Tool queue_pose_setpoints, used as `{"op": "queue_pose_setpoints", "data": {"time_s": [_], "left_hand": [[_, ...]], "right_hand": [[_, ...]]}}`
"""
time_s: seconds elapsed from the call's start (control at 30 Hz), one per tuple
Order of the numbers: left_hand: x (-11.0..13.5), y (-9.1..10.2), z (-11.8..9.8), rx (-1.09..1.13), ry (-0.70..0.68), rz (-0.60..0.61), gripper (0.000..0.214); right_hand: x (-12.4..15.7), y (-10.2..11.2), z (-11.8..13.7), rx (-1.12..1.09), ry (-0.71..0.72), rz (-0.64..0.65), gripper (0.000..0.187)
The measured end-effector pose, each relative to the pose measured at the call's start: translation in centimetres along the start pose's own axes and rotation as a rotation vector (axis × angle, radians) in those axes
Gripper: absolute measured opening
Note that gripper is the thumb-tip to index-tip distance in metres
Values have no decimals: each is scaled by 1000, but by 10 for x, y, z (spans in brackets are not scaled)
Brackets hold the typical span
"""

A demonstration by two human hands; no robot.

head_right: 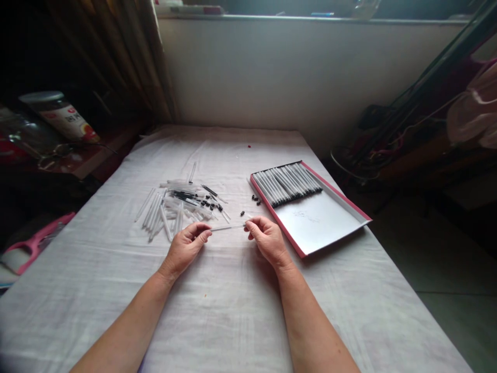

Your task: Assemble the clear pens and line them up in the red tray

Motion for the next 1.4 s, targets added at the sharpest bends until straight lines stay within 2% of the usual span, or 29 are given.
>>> {"op": "queue_pose_setpoints", "data": {"time_s": [0.1, 0.17, 0.23, 0.3, 0.4, 0.5, 0.63, 0.77, 0.97, 1.07, 1.13, 1.23, 1.33, 1.4], "left_hand": [[2, -5, -3, -34, -25, 42, 19], [4, -11, -9, -68, -70, 85, 17], [5, -15, -15, -97, -120, 131, 16], [4, -14, -18, -132, -157, 144, 17], [-2, 7, -21, -290, -224, 56, 20], [-8, 27, -32, -629, -347, -35, 21], [-13, 25, -31, -960, -348, 32, 29], [-13, 19, -33, -1026, -361, 47, 22], [-11, 17, -36, -930, -391, 67, 10], [-9, 19, -39, -871, -389, 25, 17], [-8, 22, -41, -757, -385, -33, 24], [-6, 30, -35, -434, -300, -139, 25], [-4, 37, -15, 12, -102, -262, 29], [-2, 35, -1, 286, 43, -310, 35]], "right_hand": [[6, -7, 8, 107, 91, 34, 34], [13, -20, 15, 236, 170, 108, 36], [20, -36, 19, 389, 244, 190, 28], [25, -44, 21, 520, 303, 217, 20], [23, -39, 24, 636, 329, 148, 18], [19, -29, 23, 653, 308, 83, 17], [17, -25, 22, 652, 301, 55, 16], [18, -26, 21, 660, 294, 62, 17], [17, -22, 24, 583, 287, 53, 15], [15, -16, 24, 509, 251, 21, 15], [15, -13, 24, 446, 227, 7, 16], [15, -10, 26, 342, 209, 14, 17], [17, -13, 28, 235, 185, 65, 19], [19, -19, 28, 181, 160, 133, 20]]}}
Point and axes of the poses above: each hand's wrist, its own x-axis away from the middle knuckle, its own y-axis out of the back of the hand, z = x × y, the point moved 10 cm from there along -x, towards the middle knuckle, and after that the axes turned 10 degrees about -y, right-handed, at the moved point
